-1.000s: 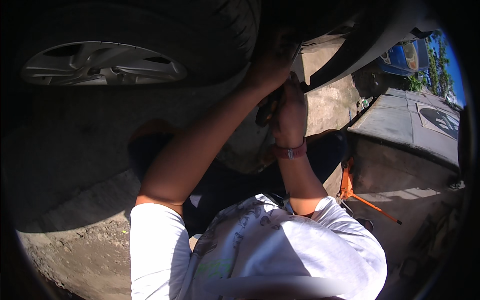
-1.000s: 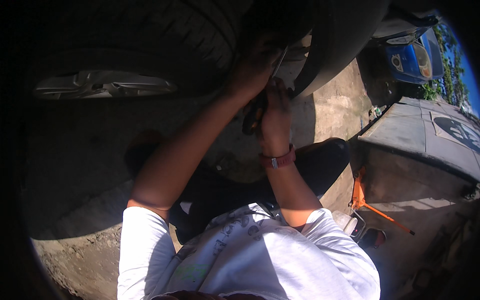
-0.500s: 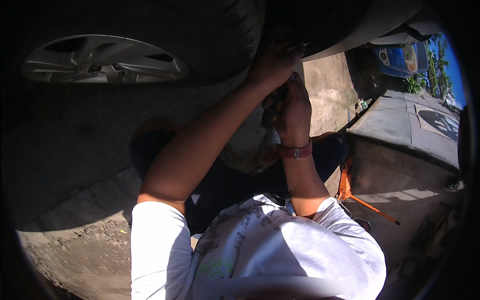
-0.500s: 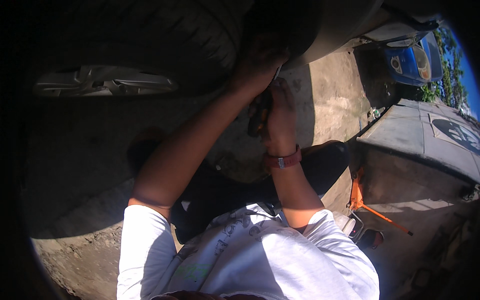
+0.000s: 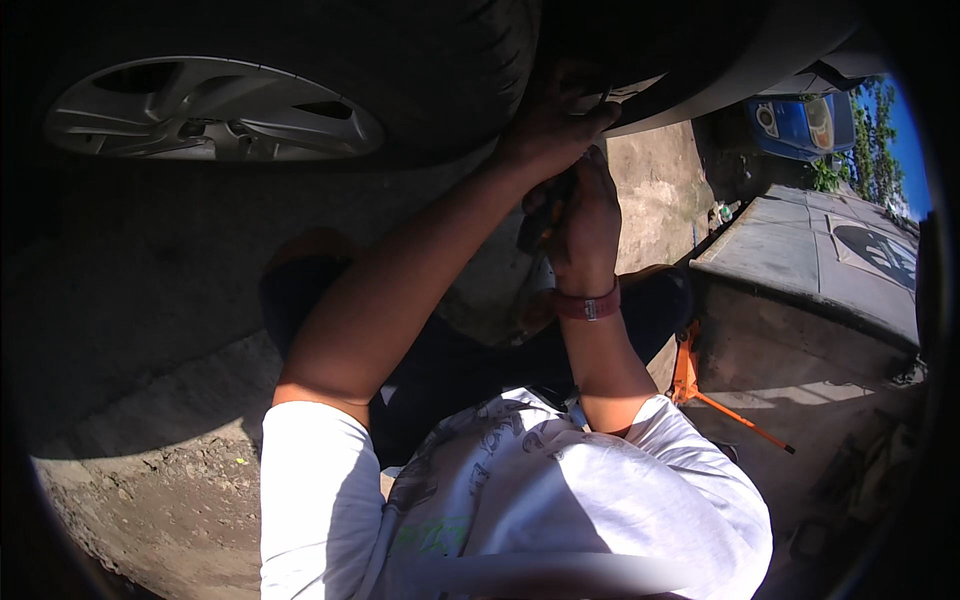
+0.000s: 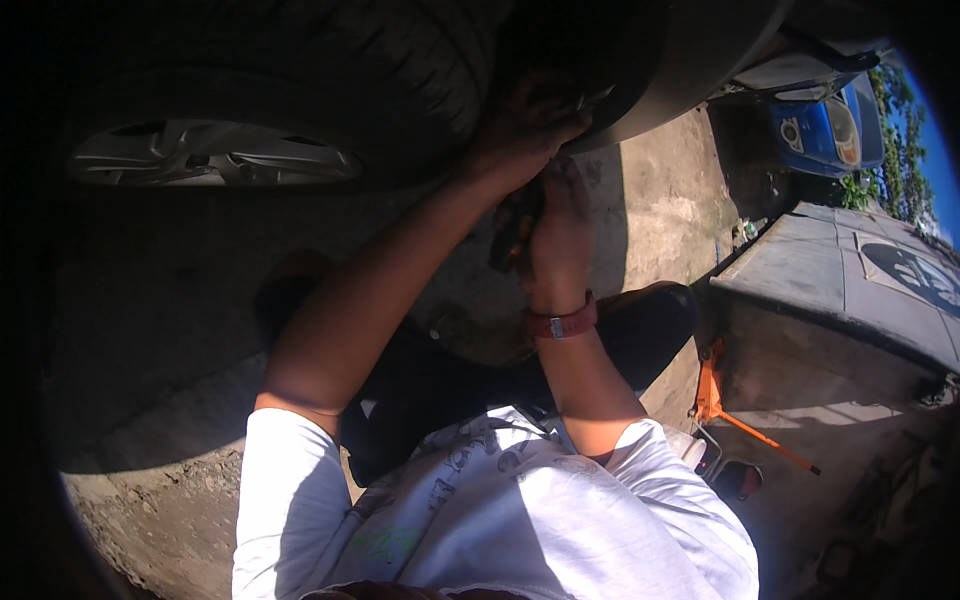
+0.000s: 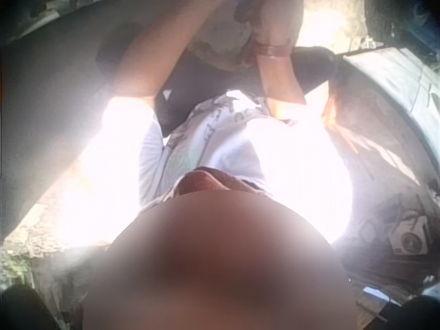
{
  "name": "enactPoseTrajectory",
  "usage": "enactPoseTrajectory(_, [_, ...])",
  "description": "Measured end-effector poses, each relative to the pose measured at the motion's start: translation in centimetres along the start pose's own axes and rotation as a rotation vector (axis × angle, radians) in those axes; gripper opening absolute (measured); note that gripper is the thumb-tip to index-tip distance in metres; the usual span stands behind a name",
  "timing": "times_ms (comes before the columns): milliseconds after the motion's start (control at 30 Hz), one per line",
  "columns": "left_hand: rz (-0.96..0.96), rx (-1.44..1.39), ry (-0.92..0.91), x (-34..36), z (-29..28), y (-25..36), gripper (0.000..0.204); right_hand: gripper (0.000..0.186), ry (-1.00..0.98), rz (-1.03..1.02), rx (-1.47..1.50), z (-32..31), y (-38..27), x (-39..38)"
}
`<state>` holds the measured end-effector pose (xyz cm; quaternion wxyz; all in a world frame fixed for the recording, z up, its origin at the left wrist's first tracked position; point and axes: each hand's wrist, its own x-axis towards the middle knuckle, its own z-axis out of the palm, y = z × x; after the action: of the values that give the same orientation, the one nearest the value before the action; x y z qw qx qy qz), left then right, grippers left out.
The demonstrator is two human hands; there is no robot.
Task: The person removes a headlight assembly from the front of a car, then uses a screwdriver to detach a plastic underbody panel near the wheel well. They then reattach the headlight and secure the front bumper area with the screwdriver.
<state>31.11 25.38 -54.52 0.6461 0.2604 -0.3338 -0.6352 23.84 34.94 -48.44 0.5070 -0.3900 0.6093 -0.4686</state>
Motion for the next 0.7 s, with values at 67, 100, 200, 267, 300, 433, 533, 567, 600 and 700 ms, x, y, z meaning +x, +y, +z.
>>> enactPoseTrajectory(67, [-0.015,0.034,-0.005,0.0,0.0,-0.1,0.068,0.028,-0.003,-0.024,-0.013,0.1,0.3,0.0])
enactPoseTrajectory(100, [-0.025,0.048,-0.008,0.0,0.0,0.0,0.068,0.029,-0.017,-0.041,-0.018,0.2,0.3,0.0])
enactPoseTrajectory(200, [-0.032,0.03,-0.018,0.0,0.0,0.4,0.068,0.031,0.054,-0.044,-0.061,0.7,0.4,-0.3])
enactPoseTrajectory(267, [-0.073,0.036,-0.03,-0.1,0.0,0.7,0.066,0.033,0.041,-0.039,-0.012,1.1,0.3,-0.8])
enactPoseTrajectory(300, [-0.114,0.058,-0.04,-0.1,-0.1,0.8,0.065,0.034,0.04,-0.026,0.006,1.3,0.2,-1.0])
enactPoseTrajectory(433, [-0.085,0.059,-0.029,0.2,0.0,0.8,0.063,0.034,0.049,0.04,0.164,2.2,-0.7,-1.0])
enactPoseTrajectory(533, [-0.039,0.014,-0.036,0.6,0.0,0.4,0.062,0.03,0.049,0.09,0.223,2.5,-1.2,-0.7])
enactPoseTrajectory(567, [-0.018,0.016,-0.04,0.7,0.0,0.3,0.062,0.029,0.043,0.113,0.207,2.3,-1.4,-0.8])
enactPoseTrajectory(600, [0.002,0.018,-0.043,0.8,0.0,0.2,0.062,0.028,0.027,0.13,0.198,2.0,-1.7,-0.7])
enactPoseTrajectory(700, [-0.054,0.027,-0.041,0.6,-0.2,-0.1,0.062,0.027,-0.077,0.133,0.065,0.5,-2.7,-0.5])
